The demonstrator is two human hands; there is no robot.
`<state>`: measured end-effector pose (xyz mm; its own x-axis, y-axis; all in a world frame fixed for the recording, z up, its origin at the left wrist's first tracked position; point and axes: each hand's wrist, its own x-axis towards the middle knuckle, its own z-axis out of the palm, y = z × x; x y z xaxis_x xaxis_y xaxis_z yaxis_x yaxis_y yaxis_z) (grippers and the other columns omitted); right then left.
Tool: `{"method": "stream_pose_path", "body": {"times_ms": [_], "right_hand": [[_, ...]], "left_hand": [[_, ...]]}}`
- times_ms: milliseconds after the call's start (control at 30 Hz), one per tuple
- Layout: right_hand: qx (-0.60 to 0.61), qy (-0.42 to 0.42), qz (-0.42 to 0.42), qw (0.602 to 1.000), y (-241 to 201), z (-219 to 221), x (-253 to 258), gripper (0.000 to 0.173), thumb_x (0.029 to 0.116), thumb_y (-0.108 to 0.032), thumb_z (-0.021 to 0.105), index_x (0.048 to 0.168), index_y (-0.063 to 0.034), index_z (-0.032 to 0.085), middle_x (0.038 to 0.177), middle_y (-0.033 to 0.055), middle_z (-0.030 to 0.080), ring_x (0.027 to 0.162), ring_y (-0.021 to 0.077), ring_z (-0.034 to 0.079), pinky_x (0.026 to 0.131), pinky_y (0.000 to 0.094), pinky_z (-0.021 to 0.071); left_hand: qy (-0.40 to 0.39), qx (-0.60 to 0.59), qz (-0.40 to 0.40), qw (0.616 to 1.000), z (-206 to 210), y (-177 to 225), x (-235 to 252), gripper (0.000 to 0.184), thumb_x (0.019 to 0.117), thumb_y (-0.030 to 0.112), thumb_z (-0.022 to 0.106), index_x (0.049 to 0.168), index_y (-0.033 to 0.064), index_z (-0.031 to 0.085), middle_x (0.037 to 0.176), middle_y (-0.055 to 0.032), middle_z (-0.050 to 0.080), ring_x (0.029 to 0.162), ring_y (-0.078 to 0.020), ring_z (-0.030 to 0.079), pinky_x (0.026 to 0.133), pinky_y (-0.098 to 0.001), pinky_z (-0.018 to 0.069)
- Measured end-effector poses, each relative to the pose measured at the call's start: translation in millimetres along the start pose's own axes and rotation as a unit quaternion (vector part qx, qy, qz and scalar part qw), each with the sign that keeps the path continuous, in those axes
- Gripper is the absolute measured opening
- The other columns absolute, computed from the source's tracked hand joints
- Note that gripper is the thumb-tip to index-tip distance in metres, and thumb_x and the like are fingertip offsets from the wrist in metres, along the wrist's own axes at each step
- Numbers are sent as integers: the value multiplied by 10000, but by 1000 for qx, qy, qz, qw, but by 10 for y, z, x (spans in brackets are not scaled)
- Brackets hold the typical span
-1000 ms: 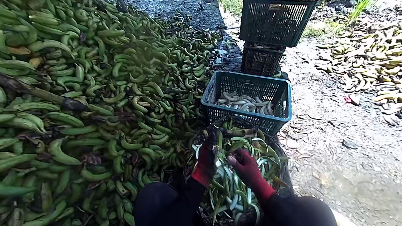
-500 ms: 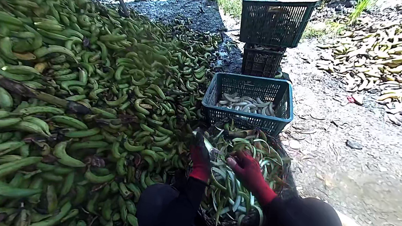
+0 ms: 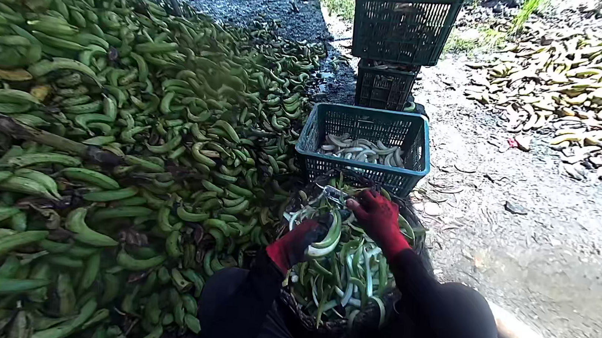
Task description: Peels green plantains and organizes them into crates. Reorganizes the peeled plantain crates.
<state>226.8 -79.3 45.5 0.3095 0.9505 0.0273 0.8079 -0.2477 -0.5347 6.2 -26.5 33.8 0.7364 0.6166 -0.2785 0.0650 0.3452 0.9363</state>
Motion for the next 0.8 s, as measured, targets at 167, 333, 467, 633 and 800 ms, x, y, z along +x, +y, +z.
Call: {"method": "stream_pose_path", "body": {"times_ms": [167, 333, 467, 633, 800], "right_hand": [[52, -1, -27, 998, -205, 240, -331, 591, 985, -645, 458, 1274, -181, 685, 1204, 125, 674, 1134, 320, 631, 1010, 592, 441], [105, 23, 4, 994, -246, 328, -357, 557, 1016, -598, 442, 1247, -159, 695, 1162, 138, 688, 1085, 328, 651, 954, 602, 468], [118, 47, -18, 992, -138, 263, -313, 574, 995, -619, 452, 1233, -160, 701, 1133, 121, 683, 1047, 304, 650, 927, 574, 480], [104, 96, -55, 988, -252, 316, -452, 586, 997, -612, 437, 1212, -147, 721, 1114, 131, 690, 1055, 312, 655, 937, 574, 474], [142, 85, -31, 986, -37, 151, -173, 554, 1001, -589, 462, 1233, -150, 706, 1194, 126, 683, 1104, 309, 646, 964, 593, 467]], "left_hand": [[387, -40, 120, 913, 33, -80, 381, 453, 1128, 306, 338, 1450, 19, 475, 1394, -201, 539, 1221, -259, 554, 1031, -440, 476], [429, 134, 146, 881, 214, -22, 338, 466, 1074, 77, 447, 1524, -20, 379, 1501, -254, 457, 1370, -305, 479, 1142, -428, 408], [455, 8, 182, 872, 385, 38, 399, 452, 1129, 244, 346, 1499, -7, 409, 1460, -233, 495, 1321, -273, 509, 1110, -428, 427], [476, -58, 211, 852, 362, 80, 519, 441, 1129, 245, 339, 1472, -17, 423, 1393, -239, 524, 1238, -277, 543, 1058, -434, 457], [201, -155, 195, 947, 363, 49, 296, 465, 1128, 325, 287, 1445, 35, 464, 1282, -142, 608, 1116, -171, 627, 952, -356, 549]]}}
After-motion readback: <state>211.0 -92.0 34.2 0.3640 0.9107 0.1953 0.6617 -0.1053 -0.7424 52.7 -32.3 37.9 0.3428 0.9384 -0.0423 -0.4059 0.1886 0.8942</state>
